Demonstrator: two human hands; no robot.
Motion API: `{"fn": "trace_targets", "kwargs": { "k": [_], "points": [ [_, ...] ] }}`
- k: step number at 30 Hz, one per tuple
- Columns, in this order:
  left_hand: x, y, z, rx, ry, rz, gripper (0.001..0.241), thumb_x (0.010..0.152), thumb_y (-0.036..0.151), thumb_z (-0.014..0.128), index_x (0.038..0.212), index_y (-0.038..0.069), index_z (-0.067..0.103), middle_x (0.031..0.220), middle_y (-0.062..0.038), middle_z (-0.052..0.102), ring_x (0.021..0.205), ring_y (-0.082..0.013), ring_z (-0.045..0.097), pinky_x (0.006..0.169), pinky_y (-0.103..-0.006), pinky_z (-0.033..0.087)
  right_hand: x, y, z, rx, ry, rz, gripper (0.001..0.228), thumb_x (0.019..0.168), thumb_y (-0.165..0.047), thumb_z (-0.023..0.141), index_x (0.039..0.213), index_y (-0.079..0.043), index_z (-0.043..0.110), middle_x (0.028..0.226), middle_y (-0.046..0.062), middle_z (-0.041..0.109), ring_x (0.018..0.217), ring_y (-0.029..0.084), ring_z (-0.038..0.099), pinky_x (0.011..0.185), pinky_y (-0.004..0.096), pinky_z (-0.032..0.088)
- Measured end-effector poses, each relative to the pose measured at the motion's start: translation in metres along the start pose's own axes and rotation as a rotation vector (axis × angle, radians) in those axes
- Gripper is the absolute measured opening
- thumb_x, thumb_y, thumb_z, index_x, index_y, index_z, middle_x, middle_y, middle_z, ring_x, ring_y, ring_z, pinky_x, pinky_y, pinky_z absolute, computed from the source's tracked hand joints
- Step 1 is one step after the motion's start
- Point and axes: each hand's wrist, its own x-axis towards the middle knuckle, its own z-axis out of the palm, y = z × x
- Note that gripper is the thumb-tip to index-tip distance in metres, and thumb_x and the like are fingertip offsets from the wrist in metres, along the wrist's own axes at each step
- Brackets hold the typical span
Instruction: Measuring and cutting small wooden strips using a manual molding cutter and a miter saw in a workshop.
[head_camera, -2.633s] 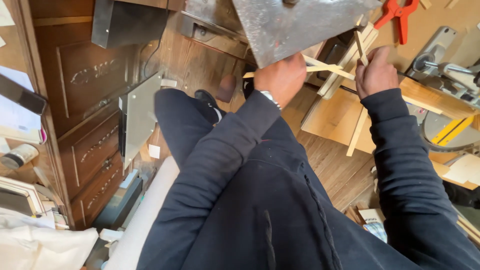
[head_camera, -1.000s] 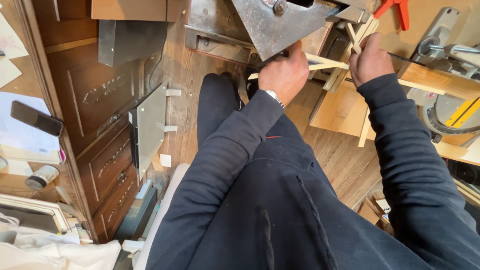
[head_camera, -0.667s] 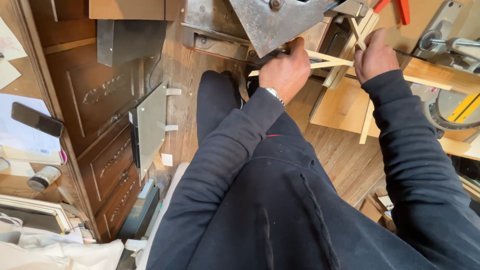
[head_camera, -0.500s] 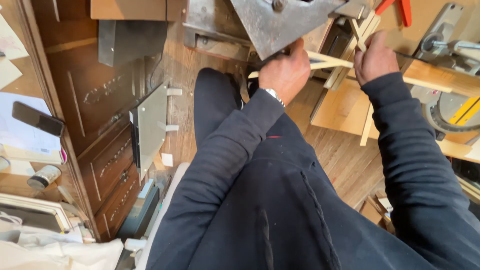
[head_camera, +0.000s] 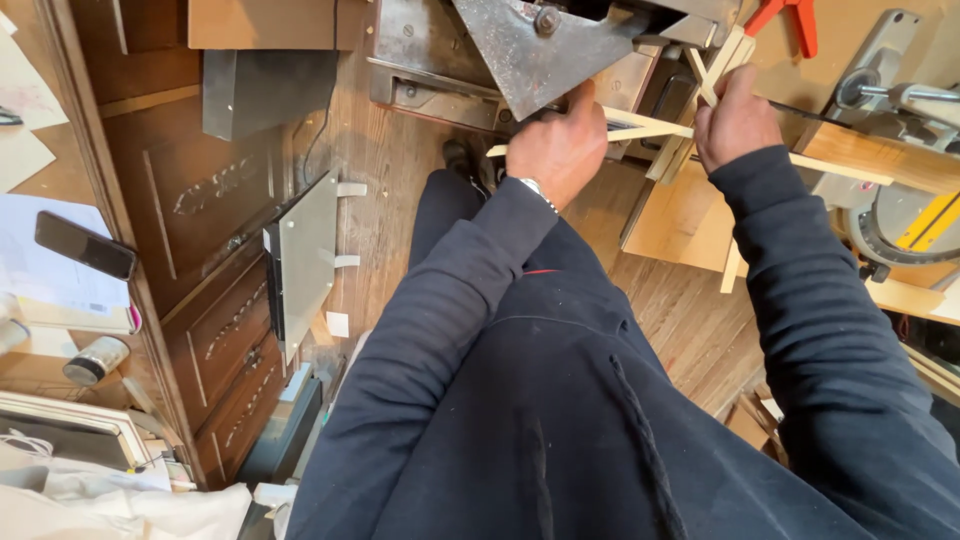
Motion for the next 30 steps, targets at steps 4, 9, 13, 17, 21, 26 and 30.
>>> {"fn": "trace_targets", "kwargs": {
  "k": [4, 9, 13, 17, 21, 26, 30],
  "points": [
    [0.000, -0.001, 0.006, -0.019, 0.030, -0.011, 0.015, 0.085, 0.017, 0.065, 0.088, 0.004, 0.070, 0.124, -0.011, 0.062, 0.053, -0.0218, 0.068, 0.045, -0.0374, 0.056, 0.003, -0.002, -0.002, -0.015, 0.005, -0.020, 0.026, 0.108, -0.010, 0.061, 0.114, 0.004, 0.040, 0.086, 0.031, 0.063, 0.081, 0.054, 0.063, 0.075, 0.058, 0.052],
    [-0.001, 0.000, 0.007, -0.032, 0.034, -0.014, 0.016, 0.085, 0.017, 0.065, 0.089, 0.002, 0.071, 0.126, -0.013, 0.061, 0.054, -0.0222, 0.068, 0.047, -0.0376, 0.057, 0.006, -0.014, 0.001, -0.027, -0.017, -0.028, 0.028, 0.107, -0.010, 0.062, 0.117, 0.004, 0.039, 0.084, 0.031, 0.063, 0.079, 0.054, 0.063, 0.073, 0.058, 0.051],
    [-0.001, 0.003, 0.004, -0.030, 0.045, -0.019, 0.017, 0.083, 0.016, 0.065, 0.089, 0.001, 0.071, 0.128, -0.016, 0.062, 0.052, -0.0222, 0.069, 0.047, -0.0373, 0.058, 0.008, -0.019, 0.003, -0.031, -0.025, -0.055, 0.028, 0.106, -0.008, 0.061, 0.114, 0.005, 0.037, 0.083, 0.031, 0.062, 0.079, 0.055, 0.062, 0.073, 0.058, 0.051],
    [-0.002, 0.003, 0.009, -0.037, 0.032, -0.022, 0.017, 0.084, 0.016, 0.065, 0.088, 0.001, 0.071, 0.126, -0.016, 0.062, 0.052, -0.0230, 0.069, 0.048, -0.0378, 0.058, 0.009, -0.016, 0.005, -0.031, -0.028, -0.064, 0.028, 0.106, -0.007, 0.061, 0.115, 0.005, 0.037, 0.082, 0.031, 0.061, 0.078, 0.055, 0.062, 0.073, 0.058, 0.051],
    [-0.002, 0.004, 0.009, -0.032, 0.030, -0.016, 0.015, 0.084, 0.016, 0.065, 0.086, 0.002, 0.070, 0.123, -0.014, 0.064, 0.055, -0.0243, 0.071, 0.050, -0.0384, 0.059, 0.008, -0.017, 0.004, -0.026, -0.012, -0.069, 0.028, 0.106, -0.006, 0.061, 0.115, 0.004, 0.037, 0.082, 0.031, 0.061, 0.079, 0.054, 0.062, 0.073, 0.057, 0.051],
    [-0.003, 0.004, 0.005, -0.045, 0.022, -0.030, 0.013, 0.085, 0.016, 0.064, 0.084, 0.004, 0.070, 0.120, -0.010, 0.065, 0.056, -0.0243, 0.071, 0.050, -0.0394, 0.058, 0.008, -0.020, 0.002, -0.026, -0.014, -0.065, 0.028, 0.106, -0.006, 0.062, 0.115, 0.004, 0.037, 0.081, 0.030, 0.061, 0.078, 0.054, 0.062, 0.073, 0.057, 0.051],
    [-0.003, 0.005, 0.003, -0.054, 0.022, -0.036, 0.015, 0.087, 0.017, 0.064, 0.084, 0.003, 0.070, 0.115, -0.008, 0.065, 0.056, -0.0244, 0.071, 0.049, -0.0395, 0.058, 0.008, -0.020, 0.002, -0.023, -0.017, -0.064, 0.029, 0.105, -0.007, 0.061, 0.115, 0.004, 0.037, 0.081, 0.030, 0.061, 0.078, 0.054, 0.062, 0.072, 0.058, 0.051]
  ]
}}
